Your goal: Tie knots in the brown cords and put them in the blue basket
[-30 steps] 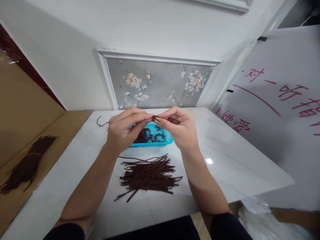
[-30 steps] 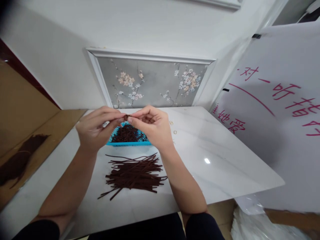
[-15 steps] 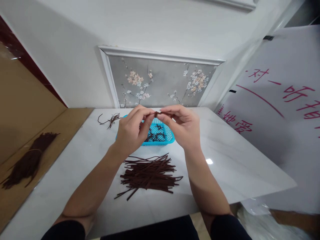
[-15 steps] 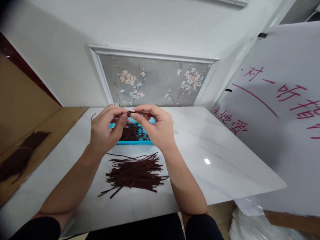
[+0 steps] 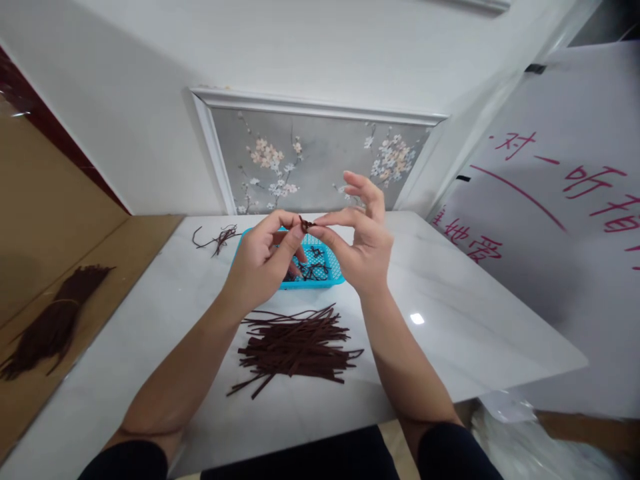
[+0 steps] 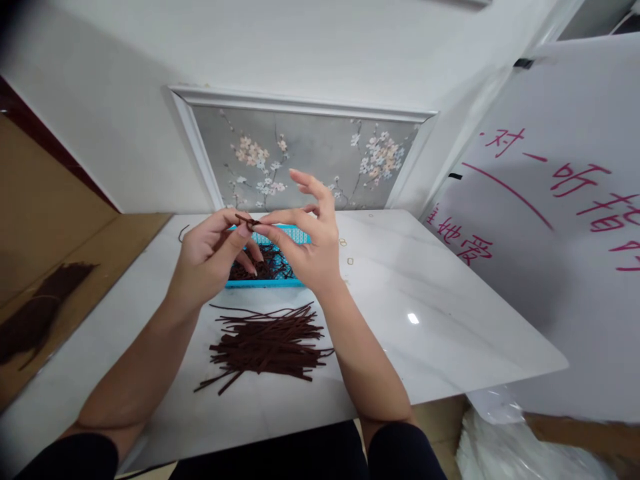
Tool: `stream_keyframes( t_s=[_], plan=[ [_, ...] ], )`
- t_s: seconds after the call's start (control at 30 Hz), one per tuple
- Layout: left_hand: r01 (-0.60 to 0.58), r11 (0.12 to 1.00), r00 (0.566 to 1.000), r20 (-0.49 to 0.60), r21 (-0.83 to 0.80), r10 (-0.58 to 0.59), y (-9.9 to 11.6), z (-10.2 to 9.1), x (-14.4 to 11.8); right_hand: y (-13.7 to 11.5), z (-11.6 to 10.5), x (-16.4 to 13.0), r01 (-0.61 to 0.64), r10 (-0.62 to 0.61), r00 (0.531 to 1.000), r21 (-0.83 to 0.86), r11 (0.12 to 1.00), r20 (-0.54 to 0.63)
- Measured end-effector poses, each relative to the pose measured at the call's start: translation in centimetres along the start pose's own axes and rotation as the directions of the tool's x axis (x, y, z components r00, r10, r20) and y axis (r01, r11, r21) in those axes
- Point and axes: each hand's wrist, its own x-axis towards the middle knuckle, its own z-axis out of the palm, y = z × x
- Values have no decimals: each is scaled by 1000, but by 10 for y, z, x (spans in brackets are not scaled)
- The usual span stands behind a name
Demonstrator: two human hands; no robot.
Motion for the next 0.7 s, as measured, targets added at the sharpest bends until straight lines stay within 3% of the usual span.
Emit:
stream_keyframes(
  t_s=[0.17,0.37,0.7],
  plan=[
    [7,999,1000,-12,46,-7,-1,7,-5,1,2,-4,67,-70,997,-113,991,-23],
    [7,960,994,-110,279,25,-4,3,-1,5,11,-5,27,-45,990,-130,991,-135],
    [42,987,999,-38,154,-36,1,-6,2,14,22,-7,63,-63,997,-14,998,-50]
  ],
)
